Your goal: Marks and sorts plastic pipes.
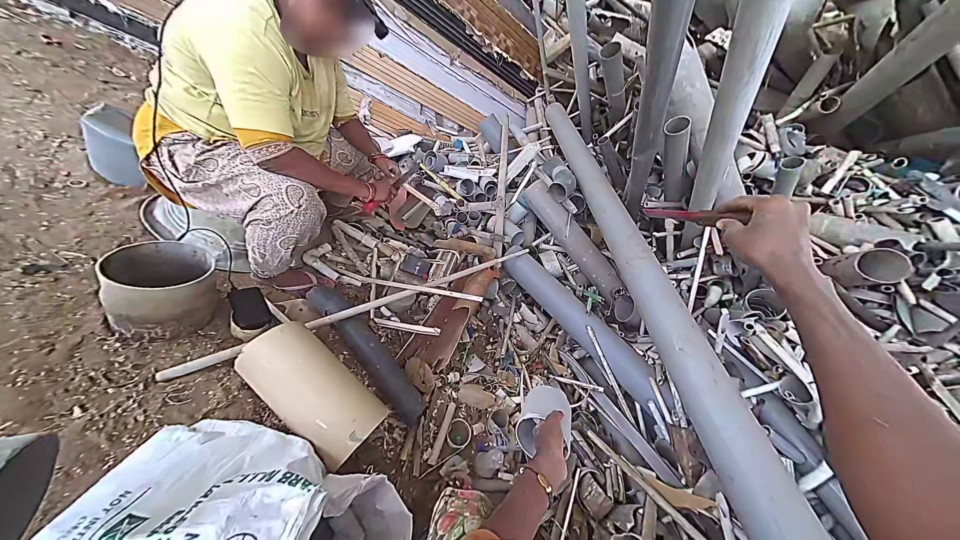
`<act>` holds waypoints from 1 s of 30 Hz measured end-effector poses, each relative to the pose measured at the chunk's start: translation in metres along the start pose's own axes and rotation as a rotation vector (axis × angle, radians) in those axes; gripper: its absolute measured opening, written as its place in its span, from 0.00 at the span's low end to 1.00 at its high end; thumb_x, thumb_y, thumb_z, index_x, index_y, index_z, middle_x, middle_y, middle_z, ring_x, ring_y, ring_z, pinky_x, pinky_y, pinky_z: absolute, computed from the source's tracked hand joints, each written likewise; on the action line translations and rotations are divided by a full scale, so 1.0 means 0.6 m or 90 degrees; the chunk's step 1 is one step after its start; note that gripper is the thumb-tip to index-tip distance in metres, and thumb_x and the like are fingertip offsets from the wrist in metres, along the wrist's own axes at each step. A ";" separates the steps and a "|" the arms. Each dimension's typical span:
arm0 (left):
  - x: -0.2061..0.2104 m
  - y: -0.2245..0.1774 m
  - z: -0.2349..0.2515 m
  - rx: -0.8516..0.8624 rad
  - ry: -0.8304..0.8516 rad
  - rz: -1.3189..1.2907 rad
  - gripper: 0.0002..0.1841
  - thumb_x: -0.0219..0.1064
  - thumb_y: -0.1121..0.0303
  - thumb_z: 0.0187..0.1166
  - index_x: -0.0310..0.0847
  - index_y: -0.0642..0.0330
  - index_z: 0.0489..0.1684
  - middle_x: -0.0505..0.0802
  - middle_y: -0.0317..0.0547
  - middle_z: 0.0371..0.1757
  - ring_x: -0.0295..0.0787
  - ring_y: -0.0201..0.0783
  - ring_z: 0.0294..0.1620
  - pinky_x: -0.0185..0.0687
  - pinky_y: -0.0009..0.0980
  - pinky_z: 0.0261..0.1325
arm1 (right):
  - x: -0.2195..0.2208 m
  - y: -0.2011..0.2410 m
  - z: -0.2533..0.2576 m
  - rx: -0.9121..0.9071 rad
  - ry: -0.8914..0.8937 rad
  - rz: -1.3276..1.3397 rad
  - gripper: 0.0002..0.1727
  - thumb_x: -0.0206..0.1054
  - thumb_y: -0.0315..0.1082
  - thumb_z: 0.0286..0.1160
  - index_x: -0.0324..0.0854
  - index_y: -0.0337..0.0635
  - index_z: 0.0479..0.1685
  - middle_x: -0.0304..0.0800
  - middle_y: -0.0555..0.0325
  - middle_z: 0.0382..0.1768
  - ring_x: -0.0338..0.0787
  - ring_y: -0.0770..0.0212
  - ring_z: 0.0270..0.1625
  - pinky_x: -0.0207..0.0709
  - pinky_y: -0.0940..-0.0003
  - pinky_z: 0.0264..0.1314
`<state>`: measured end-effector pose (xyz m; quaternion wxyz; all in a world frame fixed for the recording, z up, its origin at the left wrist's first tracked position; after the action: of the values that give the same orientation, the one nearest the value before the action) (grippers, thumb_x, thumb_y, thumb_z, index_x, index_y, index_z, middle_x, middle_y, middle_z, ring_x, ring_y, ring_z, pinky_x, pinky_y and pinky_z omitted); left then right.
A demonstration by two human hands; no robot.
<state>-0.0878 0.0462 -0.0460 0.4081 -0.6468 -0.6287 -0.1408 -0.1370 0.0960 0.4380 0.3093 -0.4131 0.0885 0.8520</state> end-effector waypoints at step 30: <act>0.023 0.044 -0.010 0.012 -0.004 0.090 0.25 0.56 0.67 0.88 0.61 0.67 0.82 0.68 0.67 0.82 0.66 0.58 0.77 0.66 0.54 0.71 | -0.007 -0.086 -0.083 0.057 -0.007 0.001 0.14 0.64 0.23 0.75 0.89 0.34 0.57 0.90 0.31 0.55 0.86 0.32 0.63 0.71 0.31 0.66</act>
<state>-0.0588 0.0548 -0.0421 0.4209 -0.6865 -0.5839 -0.1036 -0.0719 0.1147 0.4148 0.3274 -0.3944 0.1249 0.8495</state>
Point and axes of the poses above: each hand's wrist, its own z-axis towards the middle knuckle, its own x-axis out of the palm, y = z × x, the point moved 7 cm from there along z, towards the middle knuckle
